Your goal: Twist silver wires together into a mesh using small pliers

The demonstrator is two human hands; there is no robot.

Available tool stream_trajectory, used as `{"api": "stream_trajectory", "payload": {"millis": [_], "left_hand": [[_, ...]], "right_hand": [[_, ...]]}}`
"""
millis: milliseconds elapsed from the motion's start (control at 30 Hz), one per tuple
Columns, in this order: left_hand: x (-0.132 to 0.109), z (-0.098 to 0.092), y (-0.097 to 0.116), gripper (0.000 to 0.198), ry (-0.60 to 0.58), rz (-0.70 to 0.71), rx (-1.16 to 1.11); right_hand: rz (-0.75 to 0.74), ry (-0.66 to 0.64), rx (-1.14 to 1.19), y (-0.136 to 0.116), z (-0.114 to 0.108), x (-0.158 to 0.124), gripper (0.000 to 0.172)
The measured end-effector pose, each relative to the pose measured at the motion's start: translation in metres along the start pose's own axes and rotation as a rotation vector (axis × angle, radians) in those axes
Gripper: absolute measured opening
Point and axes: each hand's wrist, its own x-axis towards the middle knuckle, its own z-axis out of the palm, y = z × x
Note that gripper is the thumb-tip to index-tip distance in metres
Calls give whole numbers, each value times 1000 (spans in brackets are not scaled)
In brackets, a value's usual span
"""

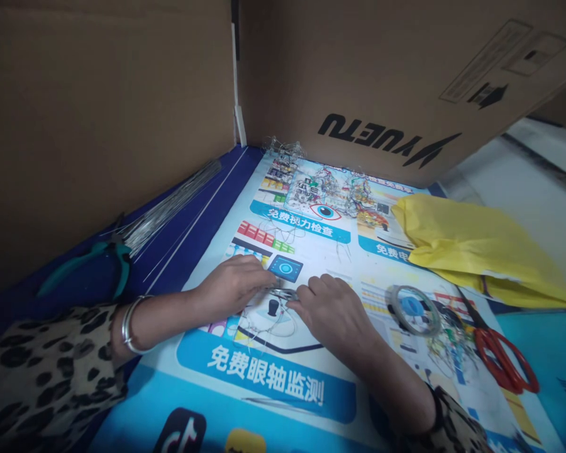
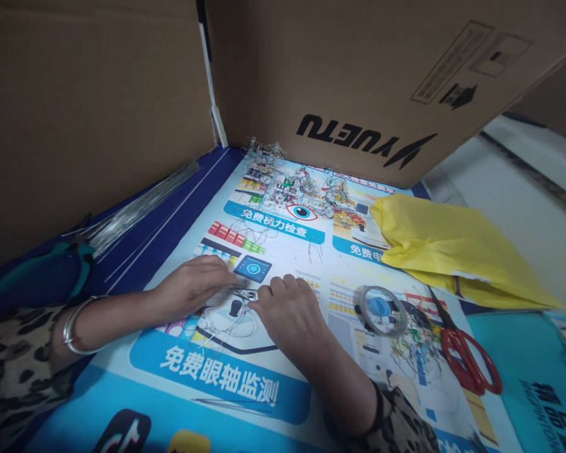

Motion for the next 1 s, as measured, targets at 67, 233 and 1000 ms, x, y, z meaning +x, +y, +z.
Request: {"api": "stream_trajectory", "payload": {"millis": [67, 233, 1000], "left_hand": [[0, 0, 0, 27, 0, -7, 5], [-1, 1, -1, 28, 6, -3, 12], [-4, 2, -2, 27, -12, 16, 25]], "right_hand": [[0, 0, 3, 0, 0, 0, 23], [-2, 7, 7, 0, 0, 0, 23], [20, -52, -78, -11, -3, -3, 23]]}}
